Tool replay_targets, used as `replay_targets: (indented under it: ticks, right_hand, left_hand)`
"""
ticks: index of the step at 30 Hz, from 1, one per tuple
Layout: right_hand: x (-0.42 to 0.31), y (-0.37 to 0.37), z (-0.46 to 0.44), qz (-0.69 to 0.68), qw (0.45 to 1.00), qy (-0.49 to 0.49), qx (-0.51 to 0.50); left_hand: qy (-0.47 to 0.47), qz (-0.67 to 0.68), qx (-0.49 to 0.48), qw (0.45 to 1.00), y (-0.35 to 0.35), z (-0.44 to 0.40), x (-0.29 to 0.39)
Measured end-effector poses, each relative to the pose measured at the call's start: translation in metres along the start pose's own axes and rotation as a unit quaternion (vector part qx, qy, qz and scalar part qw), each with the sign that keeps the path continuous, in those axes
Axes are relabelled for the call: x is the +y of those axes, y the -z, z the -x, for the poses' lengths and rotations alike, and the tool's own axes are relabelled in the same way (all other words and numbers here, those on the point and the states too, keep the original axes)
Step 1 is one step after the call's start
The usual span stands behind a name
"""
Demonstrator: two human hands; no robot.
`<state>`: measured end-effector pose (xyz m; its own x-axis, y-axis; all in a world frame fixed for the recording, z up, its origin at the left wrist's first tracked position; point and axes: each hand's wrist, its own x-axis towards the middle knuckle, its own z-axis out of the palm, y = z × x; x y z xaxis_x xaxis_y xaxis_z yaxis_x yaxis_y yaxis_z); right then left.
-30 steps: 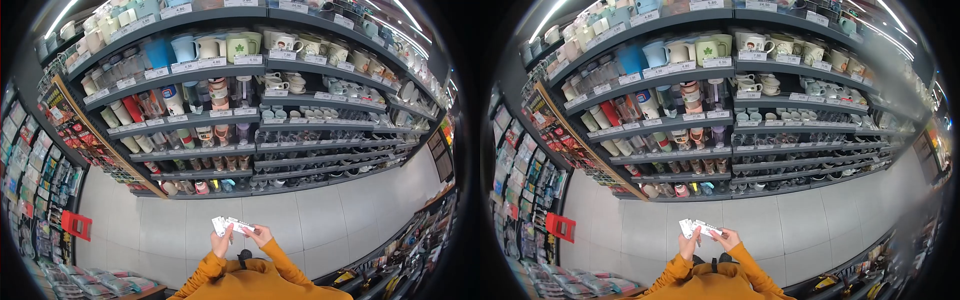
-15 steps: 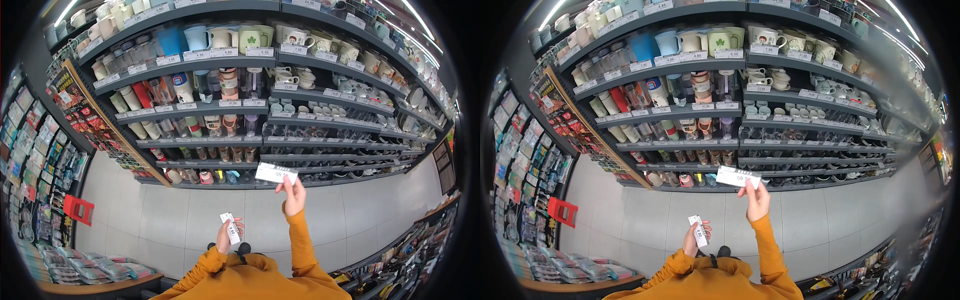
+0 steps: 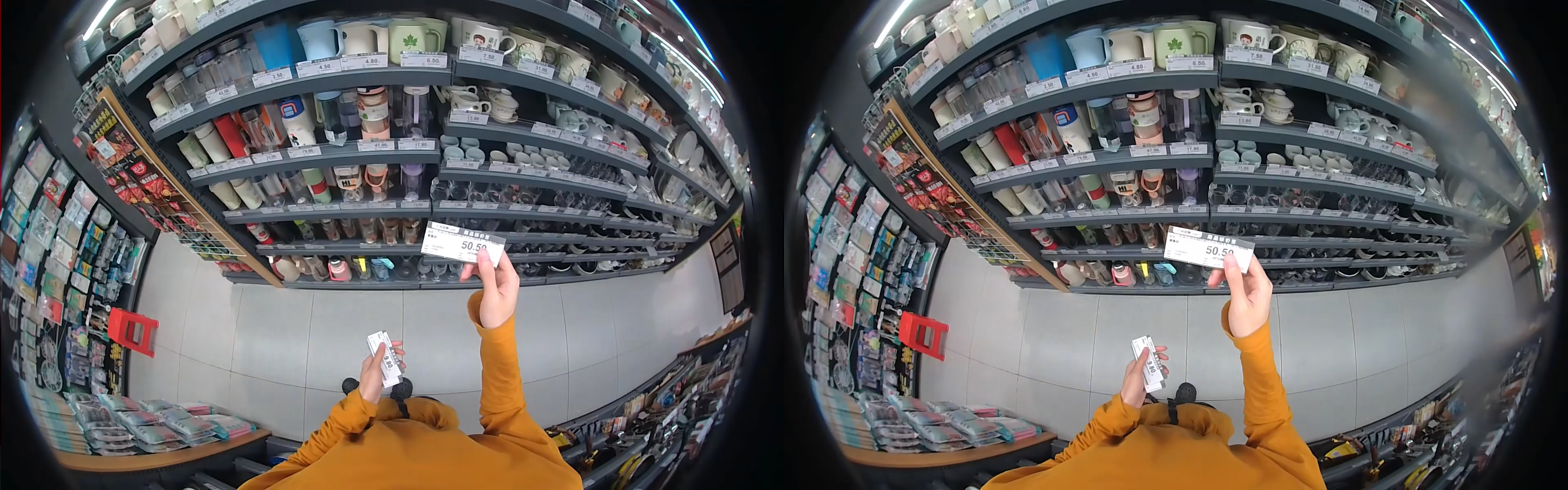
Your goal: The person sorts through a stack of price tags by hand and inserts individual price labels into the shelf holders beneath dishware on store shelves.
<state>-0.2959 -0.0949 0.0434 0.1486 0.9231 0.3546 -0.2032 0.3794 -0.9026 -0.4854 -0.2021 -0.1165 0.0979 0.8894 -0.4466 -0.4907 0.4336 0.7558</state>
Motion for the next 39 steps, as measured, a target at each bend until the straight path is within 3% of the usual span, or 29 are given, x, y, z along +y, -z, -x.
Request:
replay_targets:
  ticks: [39]
  right_hand:
    - [0.0056,-0.0071,-0.0053,0.009,1.000,-0.018,-0.013]
  left_hand:
    - [-0.005,-0.019,0.011,1.000,0.0078,-0.0048,0.0038]
